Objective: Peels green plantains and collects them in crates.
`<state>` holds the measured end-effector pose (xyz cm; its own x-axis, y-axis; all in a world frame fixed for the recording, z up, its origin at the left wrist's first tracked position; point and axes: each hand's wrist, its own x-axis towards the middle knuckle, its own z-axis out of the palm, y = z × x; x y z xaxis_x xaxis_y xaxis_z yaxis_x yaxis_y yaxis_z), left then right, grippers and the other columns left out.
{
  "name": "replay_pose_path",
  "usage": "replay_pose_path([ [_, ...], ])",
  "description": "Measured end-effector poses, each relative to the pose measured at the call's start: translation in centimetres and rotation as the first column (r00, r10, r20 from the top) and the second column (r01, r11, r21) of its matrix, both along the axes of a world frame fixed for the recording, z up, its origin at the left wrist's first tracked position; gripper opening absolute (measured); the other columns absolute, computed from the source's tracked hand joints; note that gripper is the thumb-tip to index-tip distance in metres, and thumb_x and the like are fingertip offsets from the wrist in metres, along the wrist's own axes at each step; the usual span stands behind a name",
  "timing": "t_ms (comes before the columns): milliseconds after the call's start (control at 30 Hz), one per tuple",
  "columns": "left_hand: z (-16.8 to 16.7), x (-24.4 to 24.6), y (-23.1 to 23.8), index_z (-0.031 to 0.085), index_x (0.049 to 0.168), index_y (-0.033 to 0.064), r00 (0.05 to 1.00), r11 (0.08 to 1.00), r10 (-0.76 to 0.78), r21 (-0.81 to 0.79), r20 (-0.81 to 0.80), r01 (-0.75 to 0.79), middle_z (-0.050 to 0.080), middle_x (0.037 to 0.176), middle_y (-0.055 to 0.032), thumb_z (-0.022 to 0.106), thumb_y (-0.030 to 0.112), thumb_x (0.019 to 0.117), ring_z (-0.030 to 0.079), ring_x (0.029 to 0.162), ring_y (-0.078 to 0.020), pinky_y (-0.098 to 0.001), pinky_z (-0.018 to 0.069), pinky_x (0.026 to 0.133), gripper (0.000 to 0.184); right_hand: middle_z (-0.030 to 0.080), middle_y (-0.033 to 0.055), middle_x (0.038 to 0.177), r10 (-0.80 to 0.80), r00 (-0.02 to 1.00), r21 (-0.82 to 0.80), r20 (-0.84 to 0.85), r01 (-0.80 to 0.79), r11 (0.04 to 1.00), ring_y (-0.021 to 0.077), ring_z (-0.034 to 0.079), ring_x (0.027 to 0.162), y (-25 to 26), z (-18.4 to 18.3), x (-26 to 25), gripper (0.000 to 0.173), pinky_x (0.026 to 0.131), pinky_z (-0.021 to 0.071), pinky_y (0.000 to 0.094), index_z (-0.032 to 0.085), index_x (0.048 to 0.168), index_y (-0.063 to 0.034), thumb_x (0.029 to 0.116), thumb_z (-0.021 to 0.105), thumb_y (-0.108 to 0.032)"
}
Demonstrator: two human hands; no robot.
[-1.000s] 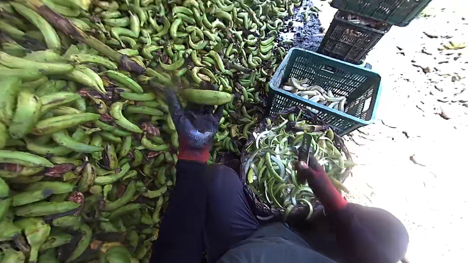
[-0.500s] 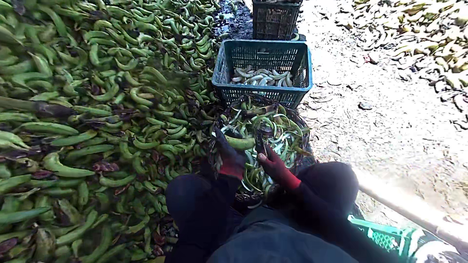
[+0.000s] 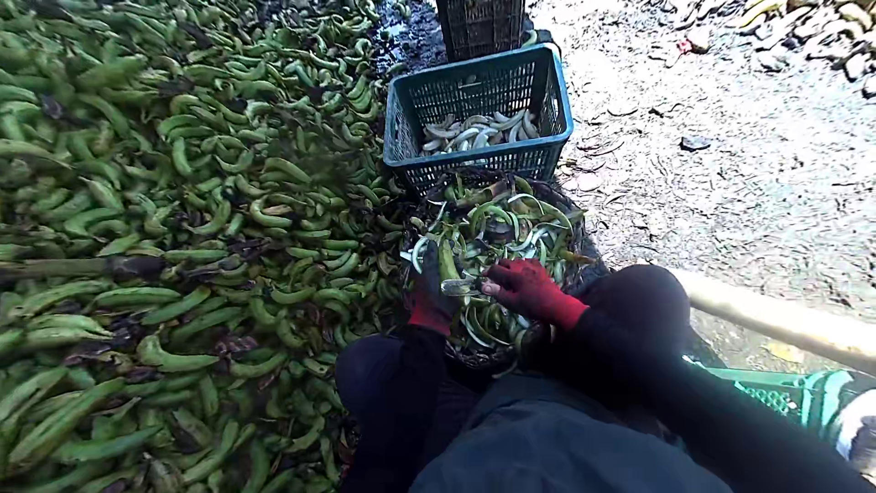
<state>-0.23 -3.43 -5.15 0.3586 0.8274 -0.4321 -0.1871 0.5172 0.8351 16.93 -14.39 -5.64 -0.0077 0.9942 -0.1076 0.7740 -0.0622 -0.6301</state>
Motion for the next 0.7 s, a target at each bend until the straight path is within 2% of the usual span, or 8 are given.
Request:
replay_pose_path([
  [100, -0.4, 0.6, -2.2, 0.057, 0.136, 0.0173, 0.988, 0.997, -0.048, 0.055, -0.144, 0.057, 0.066, 0.113, -0.0061, 0.038, 0.054, 0.1068, 0.064, 0.097, -0.0154, -0.0385, 0.0560, 0.083, 0.051, 0.067, 0.0133, 0.122, -0.155, 0.987, 0.025, 0.041, 0.154, 0.988, 0.0353, 0.061, 0.114, 2.1, -2.2, 0.5, 0.052, 0.098, 0.0432, 0.0629, 0.068, 0.130, -0.0242, 0.1020, 0.044, -0.061],
  [233, -1.9, 1.6, -3.4, 0.062, 0.125, 0.0099, 0.982, 0.998, -0.059, -0.042, -0.181, 0.052, 0.067, 0.095, -0.0111, 0.036, 0.056, 0.1067, 0.066, 0.077, -0.0199, -0.0376, 0.0581, 0.067, 0.056, 0.066, 0.0198, 0.123, -0.394, 0.917, -0.065, 0.070, 0.398, 0.915, 0.0422, 0.062, 0.115, 5.8, -2.7, 3.0, 0.051, 0.094, 0.0448, 0.0691, 0.066, 0.132, -0.0230, 0.1038, 0.043, -0.059],
  [333, -3.6, 0.8, -0.9, 0.059, 0.135, 0.0165, 0.986, 0.995, 0.010, 0.096, -0.164, 0.006, 0.068, 0.115, -0.0079, 0.028, 0.063, 0.1058, 0.066, 0.099, -0.0185, -0.0408, 0.0573, 0.084, 0.063, 0.069, 0.0150, 0.114, -0.291, 0.956, 0.023, 0.028, 0.290, 0.957, 0.0380, 0.065, 0.107, 4.8, -1.5, 2.4, 0.048, 0.089, 0.0478, 0.0663, 0.069, 0.124, -0.0218, 0.1039, 0.045, -0.058],
  [433, -3.5, 0.5, 0.8, 0.056, 0.138, 0.0208, 0.987, 0.984, 0.108, 0.152, -0.119, -0.089, 0.065, 0.119, -0.0048, 0.039, 0.059, 0.1051, 0.064, 0.102, -0.0166, -0.0407, 0.0563, 0.084, 0.053, 0.068, 0.0100, 0.113, -0.099, 0.995, 0.027, -0.002, 0.099, 0.995, 0.0313, 0.062, 0.108, 2.2, -0.7, 0.8, 0.048, 0.098, 0.0432, 0.0610, 0.070, 0.124, -0.0241, 0.1008, 0.049, -0.060],
  [500, -2.6, 0.9, 0.9, 0.056, 0.137, 0.0234, 0.991, 0.982, 0.123, 0.149, -0.059, -0.113, 0.066, 0.114, -0.0022, 0.042, 0.057, 0.1049, 0.065, 0.095, -0.0146, -0.0379, 0.0573, 0.079, 0.048, 0.067, 0.0090, 0.112, -0.043, 0.999, 0.012, -0.004, 0.044, 0.999, 0.0299, 0.062, 0.109, 1.5, -0.2, 0.6, 0.051, 0.102, 0.0411, 0.0596, 0.070, 0.124, -0.0241, 0.1008, 0.046, -0.062],
  [567, -1.5, 1.4, -0.1, 0.060, 0.129, 0.0242, 0.996, 0.993, 0.082, 0.086, -0.046, -0.078, 0.067, 0.103, -0.0007, 0.045, 0.060, 0.1027, 0.066, 0.085, -0.0130, -0.0341, 0.0578, 0.070, 0.047, 0.068, 0.0089, 0.111, -0.081, 0.997, 0.037, 0.004, 0.081, 0.996, 0.0302, 0.063, 0.108, 2.3, -0.9, 1.1, 0.050, 0.096, 0.0439, 0.0600, 0.070, 0.123, -0.0249, 0.1017, 0.044, -0.061],
  [667, -1.3, 2.3, -1.5, 0.062, 0.114, 0.0146, 0.997, 0.994, -0.082, -0.074, -0.015, 0.081, 0.064, 0.085, -0.0044, 0.038, 0.052, 0.1067, 0.062, 0.068, -0.0139, -0.0295, 0.0541, 0.056, 0.044, 0.067, 0.0144, 0.119, -0.218, 0.975, 0.034, 0.043, 0.216, 0.976, 0.0378, 0.061, 0.113, 5.1, -1.5, 2.8, 0.050, 0.097, 0.0413, 0.0662, 0.070, 0.127, -0.0254, 0.1032, 0.043, -0.061],
  [700, -1.5, 2.5, -1.8, 0.063, 0.114, 0.0126, 0.993, 0.989, -0.114, -0.096, -0.018, 0.112, 0.064, 0.084, -0.0064, 0.038, 0.054, 0.1065, 0.063, 0.066, -0.0156, -0.0303, 0.0547, 0.055, 0.049, 0.067, 0.0150, 0.121, -0.260, 0.962, -0.014, 0.086, 0.262, 0.965, 0.0385, 0.061, 0.116, 6.1, -1.5, 3.6, 0.053, 0.100, 0.0409, 0.0664, 0.068, 0.128, -0.0260, 0.1028, 0.041, -0.063],
])
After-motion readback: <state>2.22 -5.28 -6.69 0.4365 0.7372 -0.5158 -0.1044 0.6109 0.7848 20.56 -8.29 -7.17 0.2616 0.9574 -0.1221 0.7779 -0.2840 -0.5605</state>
